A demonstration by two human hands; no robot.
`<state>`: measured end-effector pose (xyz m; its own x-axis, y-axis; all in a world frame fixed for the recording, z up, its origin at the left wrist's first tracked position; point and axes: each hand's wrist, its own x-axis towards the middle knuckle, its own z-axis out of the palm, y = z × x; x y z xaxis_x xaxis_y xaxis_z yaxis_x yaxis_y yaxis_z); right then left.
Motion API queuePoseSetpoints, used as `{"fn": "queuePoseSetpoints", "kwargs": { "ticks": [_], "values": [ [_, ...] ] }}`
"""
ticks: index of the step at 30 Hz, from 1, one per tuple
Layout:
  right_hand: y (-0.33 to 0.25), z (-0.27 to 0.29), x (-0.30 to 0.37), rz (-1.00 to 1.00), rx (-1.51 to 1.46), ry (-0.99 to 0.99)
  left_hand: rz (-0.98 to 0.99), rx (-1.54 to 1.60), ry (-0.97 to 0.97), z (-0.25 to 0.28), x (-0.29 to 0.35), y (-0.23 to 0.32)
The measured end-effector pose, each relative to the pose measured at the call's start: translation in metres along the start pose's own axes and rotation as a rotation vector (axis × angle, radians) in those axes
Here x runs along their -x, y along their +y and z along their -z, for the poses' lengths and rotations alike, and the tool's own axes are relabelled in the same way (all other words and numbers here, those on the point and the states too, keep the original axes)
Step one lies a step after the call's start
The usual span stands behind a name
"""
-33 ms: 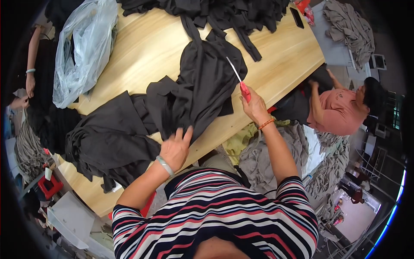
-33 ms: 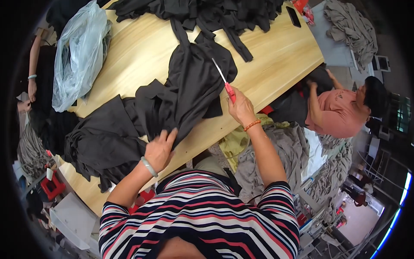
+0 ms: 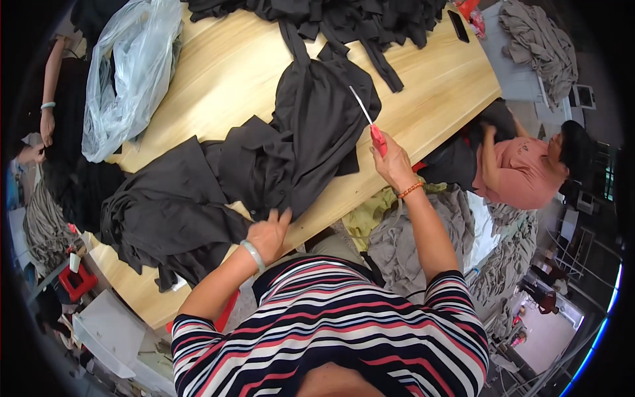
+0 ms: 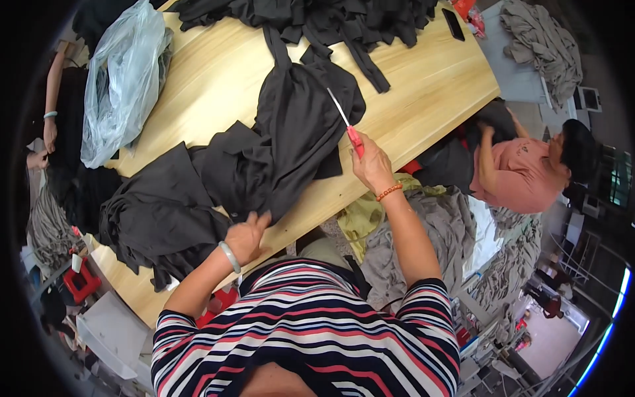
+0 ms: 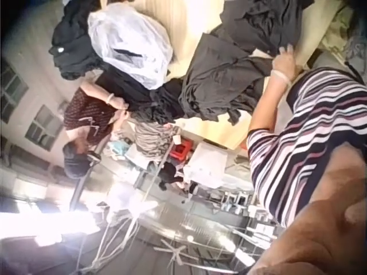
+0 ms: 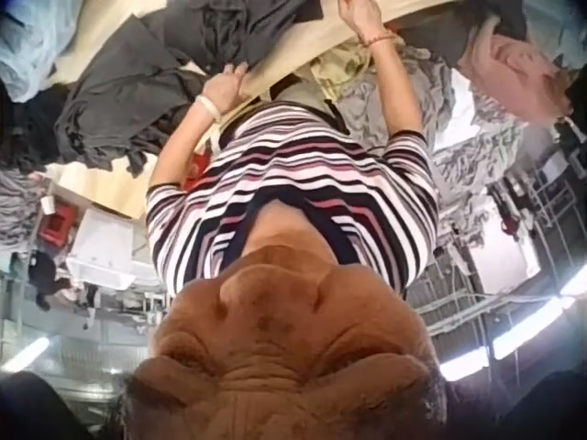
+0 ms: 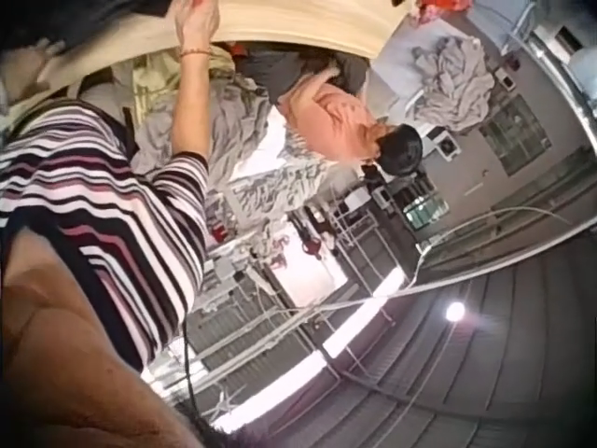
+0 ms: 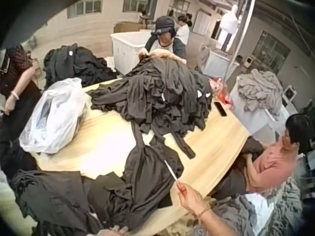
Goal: Trimming loose threads from black fabric garments using a pair of scissors.
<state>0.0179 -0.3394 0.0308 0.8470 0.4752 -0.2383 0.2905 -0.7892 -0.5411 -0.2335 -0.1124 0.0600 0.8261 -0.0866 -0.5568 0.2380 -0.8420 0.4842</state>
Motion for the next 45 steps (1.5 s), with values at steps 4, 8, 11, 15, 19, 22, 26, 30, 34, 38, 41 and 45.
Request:
{"fn": "queuePoseSetpoints", "kwargs": {
  "ticks": [4, 8, 11, 15, 19, 22, 26, 30, 34, 38, 41, 45],
  "values": [
    [0.009, 0.000, 0.013, 0.002, 0.017, -0.067, 0.113, 0.231, -0.208, -0.028, 0.008, -0.006],
    [0.009, -0.003, 0.022, -0.005, 0.002, -0.130, 0.196, 0.093, 0.643, -0.023, -0.026, -0.018],
    [0.004, -0.001, 0.028, 0.040, -0.029, -0.166, 0.196, 0.122, 0.647, -0.044, -0.041, -0.030],
    [-0.004, 0.010, 0.042, 0.125, 0.015, -0.209, 0.143, 0.370, 0.639, -0.065, -0.055, -0.036],
    [-0.025, 0.023, 0.072, 0.233, 0.160, -0.484, 0.210, 1.050, 0.553, -0.101, -0.076, -0.065],
    [-0.037, 0.019, 0.095, 0.272, 0.254, -0.636, 0.227, 1.349, 0.486, -0.094, -0.088, -0.064],
    [-0.055, 0.007, 0.109, 0.360, 0.181, -0.770, 0.218, 1.375, 0.532, -0.101, -0.086, -0.064],
    [-0.061, 0.003, 0.107, 0.412, 0.137, -0.780, 0.223, 1.590, 0.539, -0.117, -0.080, -0.077],
    [-0.063, 0.000, 0.109, 0.433, 0.220, -0.780, 0.195, 1.675, 0.584, -0.114, -0.077, -0.071],
    [-0.069, 0.008, 0.110, 0.429, 0.097, -0.705, 0.351, 0.733, 0.815, -0.085, -0.063, -0.037],
    [-0.052, 0.009, 0.100, 0.413, 0.073, -0.550, 0.217, 0.605, 1.040, -0.058, -0.082, -0.023],
    [-0.065, 0.018, 0.085, 0.313, 0.151, -0.487, 0.293, 1.197, 0.920, -0.056, -0.138, -0.051]
  ]
}}
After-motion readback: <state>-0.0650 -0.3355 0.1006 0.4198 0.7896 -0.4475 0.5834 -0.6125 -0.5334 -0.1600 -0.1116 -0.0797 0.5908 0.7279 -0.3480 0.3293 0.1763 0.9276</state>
